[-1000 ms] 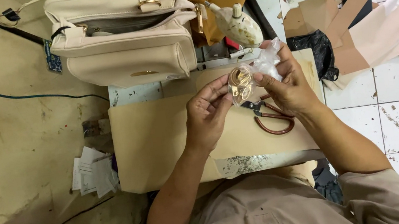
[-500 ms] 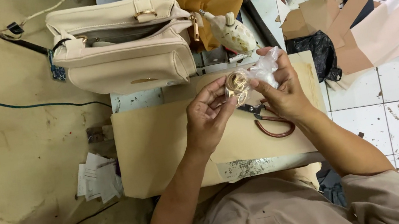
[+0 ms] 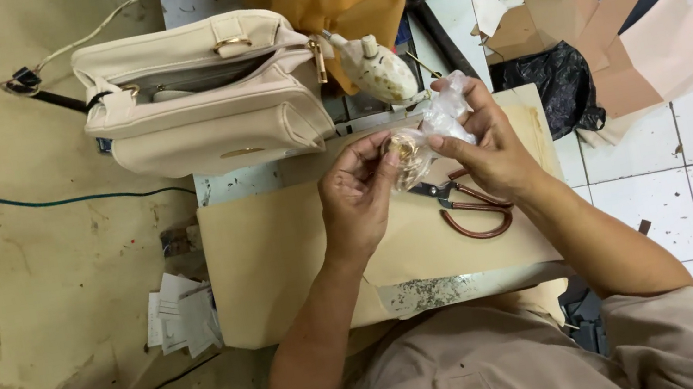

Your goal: Trimming excess material with scissors and assembling a small white handbag with hardware

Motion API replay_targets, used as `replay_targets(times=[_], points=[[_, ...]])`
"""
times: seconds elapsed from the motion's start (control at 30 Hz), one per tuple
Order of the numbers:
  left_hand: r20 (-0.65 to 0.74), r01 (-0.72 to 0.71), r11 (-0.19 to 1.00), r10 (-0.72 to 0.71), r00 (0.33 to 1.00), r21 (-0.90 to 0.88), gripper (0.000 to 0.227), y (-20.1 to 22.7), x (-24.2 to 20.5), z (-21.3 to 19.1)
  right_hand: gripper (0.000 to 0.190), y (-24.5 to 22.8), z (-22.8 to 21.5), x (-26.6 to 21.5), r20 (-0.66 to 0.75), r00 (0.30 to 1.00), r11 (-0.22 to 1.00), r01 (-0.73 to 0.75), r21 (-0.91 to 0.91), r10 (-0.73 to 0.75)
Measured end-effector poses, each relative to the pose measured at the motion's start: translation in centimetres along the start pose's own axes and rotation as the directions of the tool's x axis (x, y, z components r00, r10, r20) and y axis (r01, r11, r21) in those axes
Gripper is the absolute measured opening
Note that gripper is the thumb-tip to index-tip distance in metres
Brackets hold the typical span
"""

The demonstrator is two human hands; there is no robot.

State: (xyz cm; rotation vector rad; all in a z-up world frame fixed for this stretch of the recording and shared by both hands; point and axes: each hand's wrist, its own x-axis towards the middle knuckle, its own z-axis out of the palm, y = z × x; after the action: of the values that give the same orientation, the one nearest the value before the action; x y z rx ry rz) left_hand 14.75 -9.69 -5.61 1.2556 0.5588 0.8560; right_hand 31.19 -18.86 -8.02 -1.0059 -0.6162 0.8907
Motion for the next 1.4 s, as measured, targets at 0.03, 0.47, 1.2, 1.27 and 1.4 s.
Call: replay_targets(times=[0.03,0.47,1.2,1.27,1.4], points=[[-0.008,-0.002,1.0,0.003,1.0,0.013,0.03,-0.1,0.1,0.0,0.062,0.1,-0.2,0.1,0.015,1.0,0.999,-0.009,0.035,0.009],[0.078,0.262,0.942,-0.251,0.965,-0.209,0.036,-0.3,0.3,0.3,0.067,-0.8,-0.8,0.3,0.054,0.998,0.988,-0.023,0.151,0.015],[0.239,0.226,0.962,-0.186,0.953,-0.151,0.068,0.6,-0.2,-0.4,0.08,1.5,-3.8,0.0,0.137,0.99,0.993,-0.033,0.114,0.017],[0.238,0.239,0.958,-0.197,0.951,-0.161,0.064,0.2,-0.2,-0.6,0.081,1.5,-3.7,-0.1,0.136,0.99,0.992,-0.044,0.12,0.028],[0.235,0.23,0.961,-0.191,0.953,-0.151,0.057,-0.4,-0.2,-0.7,0.08,1.1,-2.8,-0.1,0.158,0.986,0.976,-0.081,0.2,0.049]])
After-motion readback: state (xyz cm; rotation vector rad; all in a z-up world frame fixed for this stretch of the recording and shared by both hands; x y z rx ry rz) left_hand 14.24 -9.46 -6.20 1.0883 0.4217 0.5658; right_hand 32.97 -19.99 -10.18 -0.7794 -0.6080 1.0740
